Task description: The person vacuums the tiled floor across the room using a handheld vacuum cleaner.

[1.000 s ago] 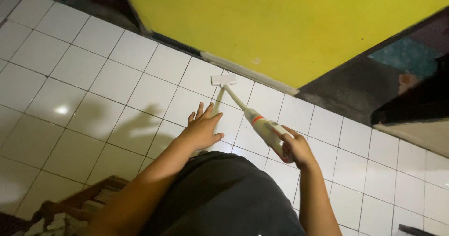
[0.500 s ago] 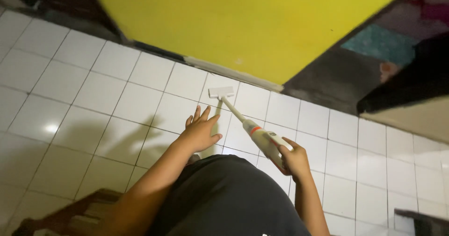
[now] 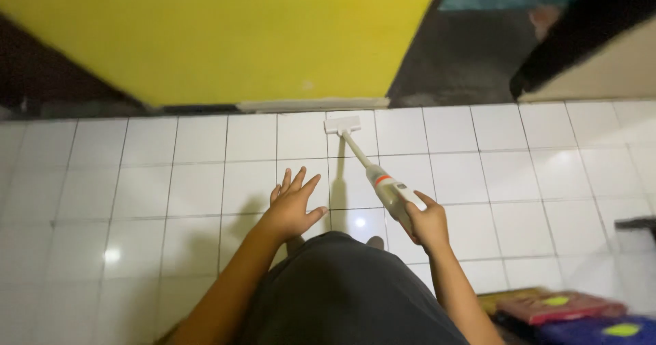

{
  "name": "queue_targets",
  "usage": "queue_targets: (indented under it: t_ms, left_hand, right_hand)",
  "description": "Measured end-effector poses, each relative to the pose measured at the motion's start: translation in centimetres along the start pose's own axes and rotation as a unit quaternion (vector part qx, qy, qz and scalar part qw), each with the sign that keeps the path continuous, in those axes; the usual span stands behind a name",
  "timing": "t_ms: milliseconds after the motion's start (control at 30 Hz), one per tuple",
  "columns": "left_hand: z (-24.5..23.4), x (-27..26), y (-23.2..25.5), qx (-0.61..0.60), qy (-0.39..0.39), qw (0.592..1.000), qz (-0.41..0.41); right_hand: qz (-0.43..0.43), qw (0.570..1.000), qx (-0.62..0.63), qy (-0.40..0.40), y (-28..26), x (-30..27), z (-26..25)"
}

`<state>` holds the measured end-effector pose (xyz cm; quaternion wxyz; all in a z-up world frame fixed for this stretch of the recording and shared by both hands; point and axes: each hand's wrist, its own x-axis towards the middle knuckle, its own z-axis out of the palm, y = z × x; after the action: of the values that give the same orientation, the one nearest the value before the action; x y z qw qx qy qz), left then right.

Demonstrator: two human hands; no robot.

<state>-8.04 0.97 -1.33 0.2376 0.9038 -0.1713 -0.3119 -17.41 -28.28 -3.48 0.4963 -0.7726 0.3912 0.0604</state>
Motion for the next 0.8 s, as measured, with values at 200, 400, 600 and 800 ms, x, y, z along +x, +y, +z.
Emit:
queue_targets:
  t_ms: [200,400,600,800]
  left_hand:
    - [0.2,0.8,2.9,-0.007,0.031,0.998,0.061]
    - [0.3,1.2,5.5,0.009,0.011,0.998,0.056]
    - [-0.1,1.1,6.8,-0.028,0.015,0.998,0.060]
    - [0.1,0.8,6.8,-0.030,-0.012,0.999,0.032]
  right_hand:
    - [0.019,1.000,-0.023,0.009,1.7,0.6,-2.5]
    - [0.029,0.998,-0.041,0.040,2.8,0.7,-6.6]
    - [0.067,0.996,-0.034,0.044,1.1,1.2,-7.2]
    - [0.082,0.996,-0.021,0.030,0.4,2.1,-6.7]
